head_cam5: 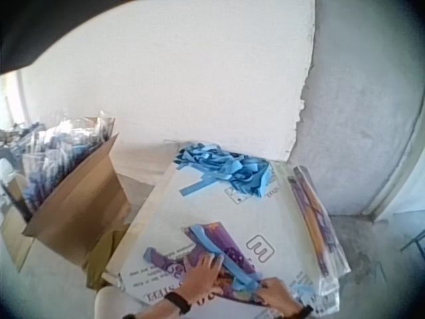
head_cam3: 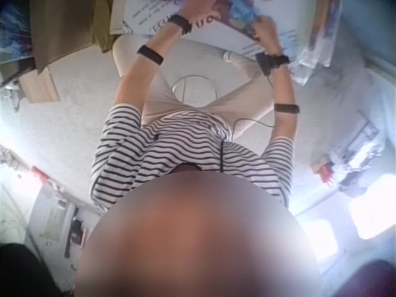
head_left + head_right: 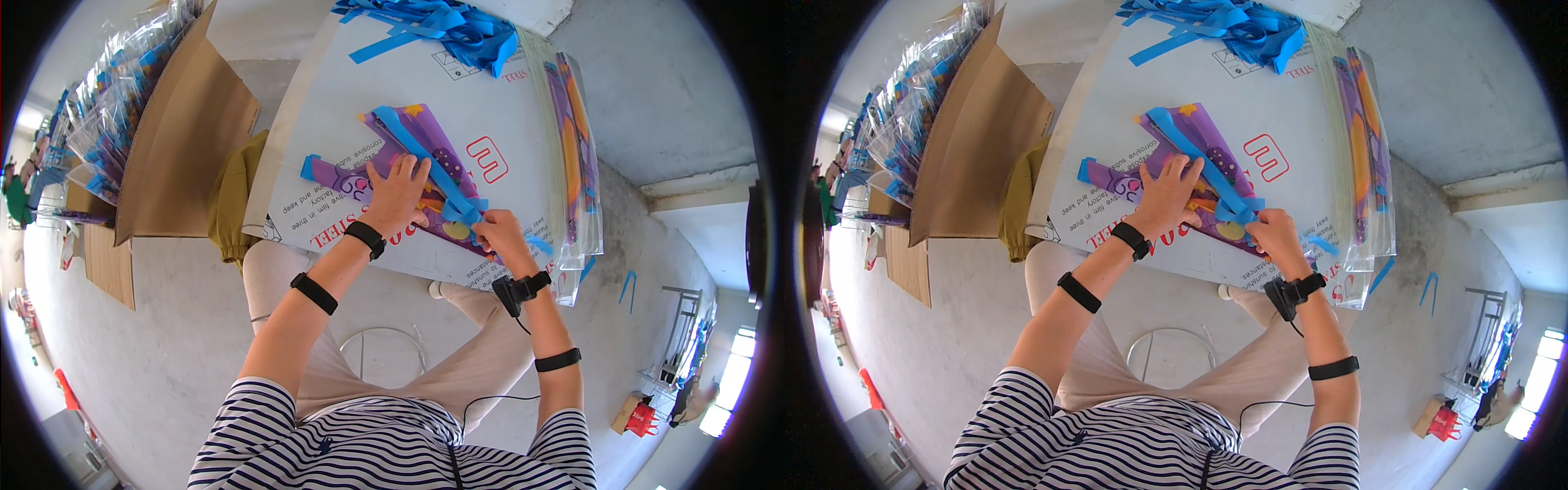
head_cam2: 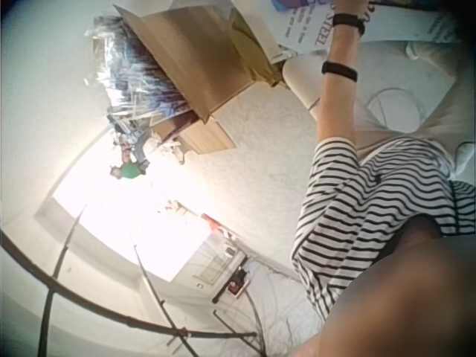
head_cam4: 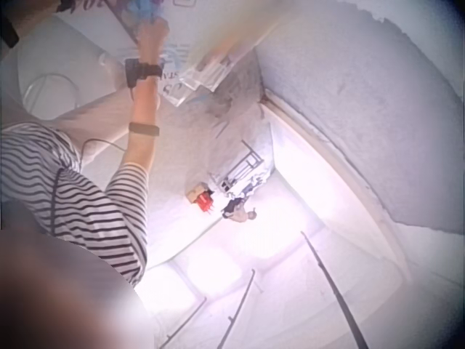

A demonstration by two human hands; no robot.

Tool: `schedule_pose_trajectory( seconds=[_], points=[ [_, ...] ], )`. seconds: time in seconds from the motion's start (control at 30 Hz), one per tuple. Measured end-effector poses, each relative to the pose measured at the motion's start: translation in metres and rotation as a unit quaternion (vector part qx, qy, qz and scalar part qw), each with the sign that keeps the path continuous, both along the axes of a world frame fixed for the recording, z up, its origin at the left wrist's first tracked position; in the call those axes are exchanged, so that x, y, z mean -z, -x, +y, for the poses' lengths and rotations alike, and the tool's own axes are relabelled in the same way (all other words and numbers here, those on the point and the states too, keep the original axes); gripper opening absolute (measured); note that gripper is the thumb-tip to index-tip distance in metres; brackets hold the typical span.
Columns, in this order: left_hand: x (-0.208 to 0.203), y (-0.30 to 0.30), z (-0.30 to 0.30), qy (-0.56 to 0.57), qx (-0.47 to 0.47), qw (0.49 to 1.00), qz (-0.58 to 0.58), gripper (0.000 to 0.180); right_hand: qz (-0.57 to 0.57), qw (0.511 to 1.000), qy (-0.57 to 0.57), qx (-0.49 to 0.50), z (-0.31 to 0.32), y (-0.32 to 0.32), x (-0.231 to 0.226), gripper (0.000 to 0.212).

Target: Folding triangular party hats and attaching ribbons for packaging.

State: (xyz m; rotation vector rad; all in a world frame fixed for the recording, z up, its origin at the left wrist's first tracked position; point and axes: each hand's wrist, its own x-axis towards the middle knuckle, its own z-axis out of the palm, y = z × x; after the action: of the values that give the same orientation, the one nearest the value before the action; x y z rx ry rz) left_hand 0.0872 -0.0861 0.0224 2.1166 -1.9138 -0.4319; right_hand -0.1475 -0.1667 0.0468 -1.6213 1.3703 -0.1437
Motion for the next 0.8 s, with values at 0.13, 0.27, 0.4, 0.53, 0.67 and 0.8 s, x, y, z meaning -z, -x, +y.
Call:
schedule_pose_trajectory(
  seconds=[0.13, 0.27, 0.4, 0.53, 0.67, 0.8],
  points=[
    [-0.001, 0.0, -0.001, -0.011, 0.0, 1.0, 0.013, 0.119, -0.068, 0.989, -0.127, 0.036, 0.0, 0.002, -0.009, 0.015],
    [0.001, -0.001, 0.0, -0.011, 0.002, 1.0, 0.013, 0.119, -0.073, 0.986, -0.142, 0.041, 0.0, 0.002, -0.012, 0.014],
    [0.002, 0.0, 0.0, -0.005, 0.002, 1.0, 0.012, 0.119, -0.107, 0.977, -0.184, 0.033, -0.002, 0.006, -0.009, 0.015],
    [0.002, -0.001, 0.0, -0.002, 0.003, 1.0, 0.015, 0.116, -0.128, 0.957, -0.256, 0.053, -0.005, 0.009, -0.006, 0.013],
    [0.002, -0.001, 0.0, 0.002, 0.008, 1.0, 0.011, 0.112, -0.115, 0.958, -0.258, 0.051, -0.006, 0.01, -0.002, 0.014],
    [0.001, -0.001, 0.0, 0.004, 0.014, 1.0, -0.004, 0.107, -0.105, 0.962, -0.247, 0.04, -0.005, 0.008, -0.003, 0.014]
  ],
)
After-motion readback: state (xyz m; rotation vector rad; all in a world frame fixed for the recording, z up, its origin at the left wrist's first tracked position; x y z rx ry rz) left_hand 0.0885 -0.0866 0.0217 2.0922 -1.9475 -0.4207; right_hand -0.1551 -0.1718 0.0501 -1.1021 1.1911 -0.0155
